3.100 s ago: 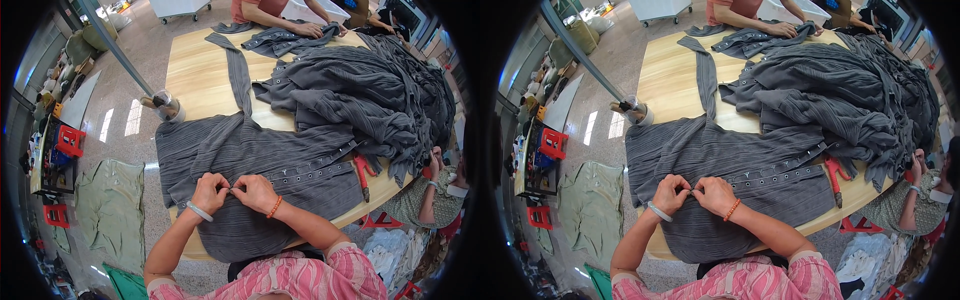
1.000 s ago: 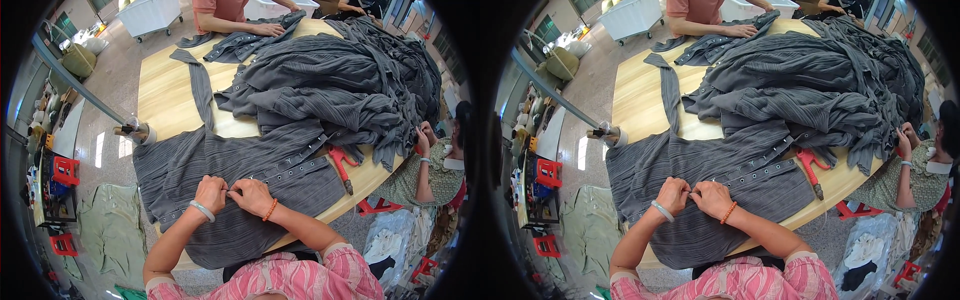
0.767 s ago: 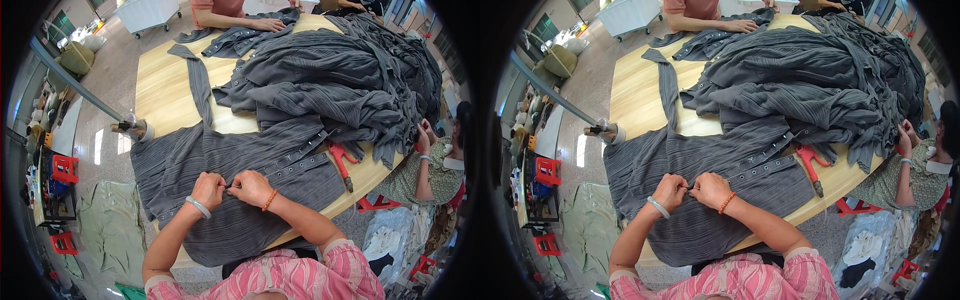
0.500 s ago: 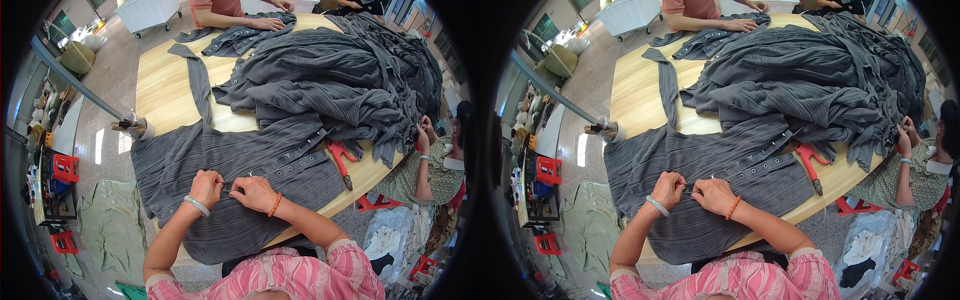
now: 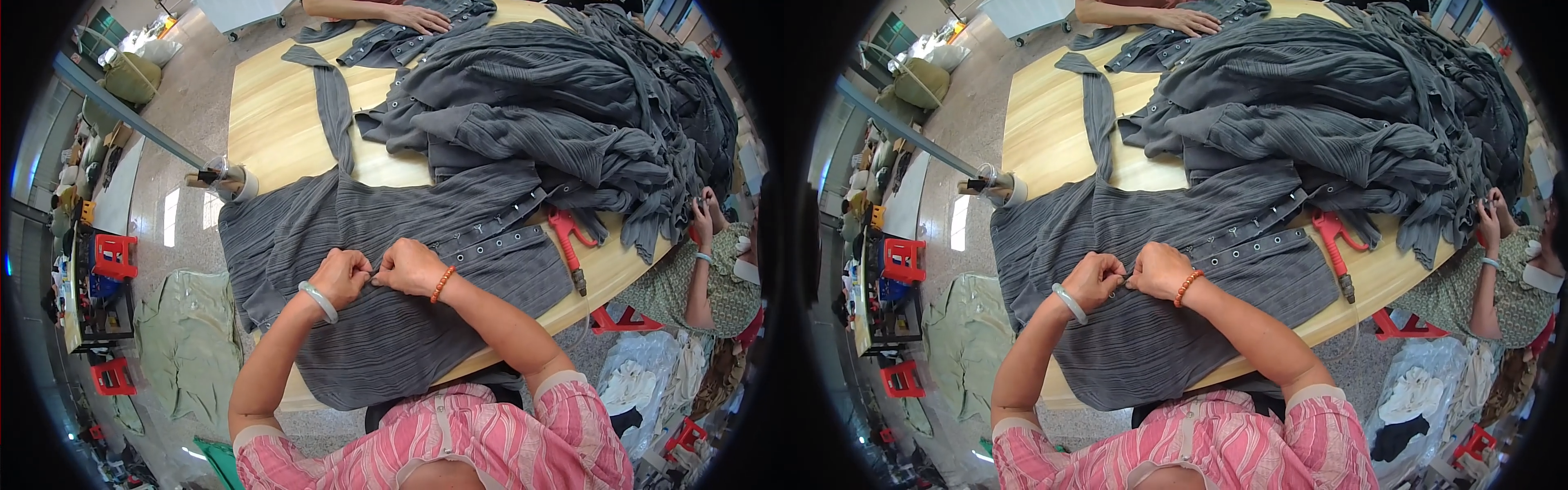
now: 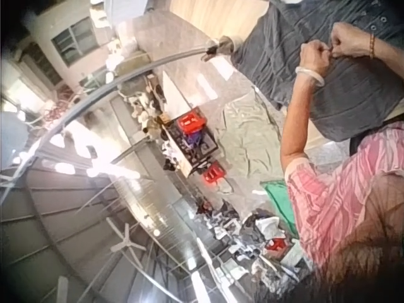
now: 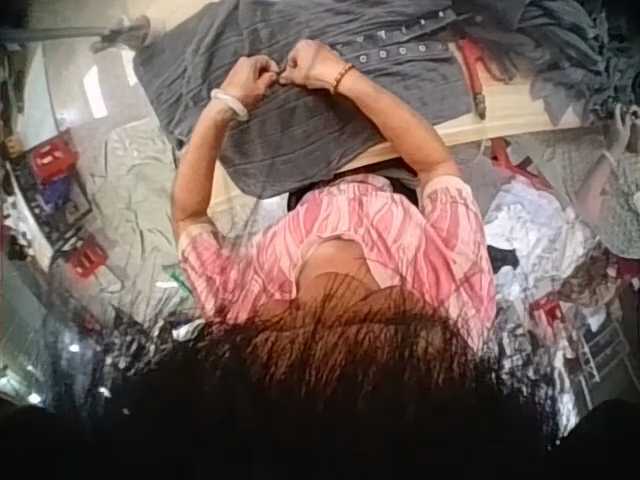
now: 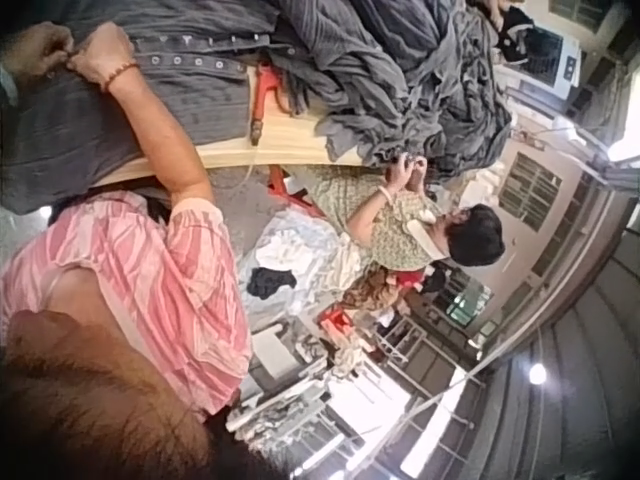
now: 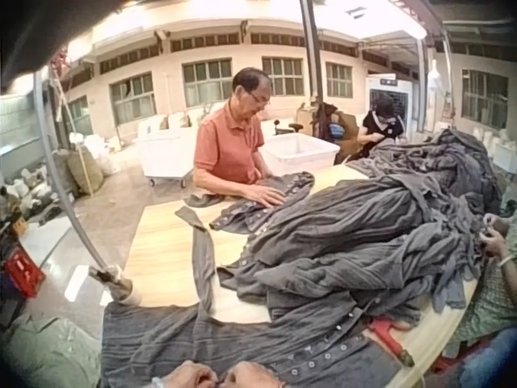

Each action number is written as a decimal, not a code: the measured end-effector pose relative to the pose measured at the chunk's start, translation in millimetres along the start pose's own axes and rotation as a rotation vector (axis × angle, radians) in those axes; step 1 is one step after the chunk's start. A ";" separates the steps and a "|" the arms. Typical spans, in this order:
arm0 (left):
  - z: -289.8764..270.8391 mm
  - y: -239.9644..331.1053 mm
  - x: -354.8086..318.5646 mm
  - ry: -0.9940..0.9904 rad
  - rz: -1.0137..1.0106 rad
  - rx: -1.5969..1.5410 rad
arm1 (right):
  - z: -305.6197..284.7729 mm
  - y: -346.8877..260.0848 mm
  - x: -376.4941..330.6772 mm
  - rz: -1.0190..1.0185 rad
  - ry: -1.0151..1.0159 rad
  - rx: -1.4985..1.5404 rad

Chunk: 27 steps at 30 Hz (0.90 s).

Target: Inspecting and folding grey garments with metal hooks and eyes on a factory work table.

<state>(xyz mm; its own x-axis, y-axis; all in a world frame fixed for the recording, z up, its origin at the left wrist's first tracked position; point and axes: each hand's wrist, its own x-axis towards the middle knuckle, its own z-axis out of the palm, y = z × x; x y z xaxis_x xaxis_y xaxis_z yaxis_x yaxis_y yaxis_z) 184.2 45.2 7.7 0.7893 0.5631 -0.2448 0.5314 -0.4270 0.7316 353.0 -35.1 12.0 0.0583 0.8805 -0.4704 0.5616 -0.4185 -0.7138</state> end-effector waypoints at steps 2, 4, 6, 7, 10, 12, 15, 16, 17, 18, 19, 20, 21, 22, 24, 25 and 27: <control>-1.0 2.4 -0.7 0.001 -0.001 0.001 | 1.4 3.1 -2.4 0.001 -0.003 0.023; -1.9 4.5 0.2 -0.035 -0.070 -0.001 | 5.5 6.5 -7.7 -0.049 0.075 -0.024; 2.5 3.0 -3.8 0.032 -0.047 0.041 | 8.0 8.4 -18.7 -0.088 0.128 -0.049; 4.5 2.6 -6.7 0.095 -0.023 0.082 | 11.6 10.9 -25.8 -0.118 0.174 -0.059; 6.9 3.1 -5.9 0.146 -0.058 0.118 | 15.9 22.7 -45.5 -0.235 0.293 -0.124; 11.4 7.8 -8.4 0.209 -0.037 0.183 | 15.4 29.6 -53.6 -0.299 0.358 -0.161; 21.9 24.7 -5.1 0.337 0.145 0.230 | 11.0 31.5 -59.0 -0.323 0.391 -0.133; 26.3 28.8 -3.4 0.374 0.220 0.232 | 11.8 31.7 -58.8 -0.322 0.395 -0.128; 29.0 29.7 0.5 0.323 0.211 0.280 | 11.1 31.5 -56.9 -0.326 0.400 -0.126; 32.3 28.6 4.0 0.276 0.178 0.311 | 13.1 32.2 -54.7 -0.325 0.405 -0.112; 34.5 28.2 6.9 0.229 0.146 0.342 | 14.5 31.1 -53.7 -0.330 0.409 -0.109; 35.4 31.7 11.1 0.175 0.094 0.320 | 14.5 32.3 -53.3 -0.323 0.419 -0.108; 36.3 31.9 14.8 0.165 0.091 0.329 | 14.5 33.7 -50.9 -0.290 0.414 -0.097; 36.1 30.2 18.0 0.154 0.091 0.339 | 17.2 36.9 -44.8 -0.298 0.439 -0.113; 36.0 24.3 21.7 0.175 0.119 0.276 | 16.5 36.8 -38.5 -0.255 0.436 -0.106; 34.3 24.6 21.2 0.164 0.114 0.241 | 15.3 37.1 -33.8 -0.204 0.382 -0.082; 29.8 14.3 19.2 0.097 -0.012 0.118 | 7.4 24.3 -31.6 -0.128 0.295 -0.099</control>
<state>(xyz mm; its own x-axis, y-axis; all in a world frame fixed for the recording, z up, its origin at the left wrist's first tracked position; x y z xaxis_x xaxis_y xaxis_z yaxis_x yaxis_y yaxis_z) 216.1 28.8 -5.5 0.7525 0.6317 -0.1862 0.5773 -0.4967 0.6481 358.7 -74.8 5.7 0.2100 0.9571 -0.1995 0.6564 -0.2893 -0.6968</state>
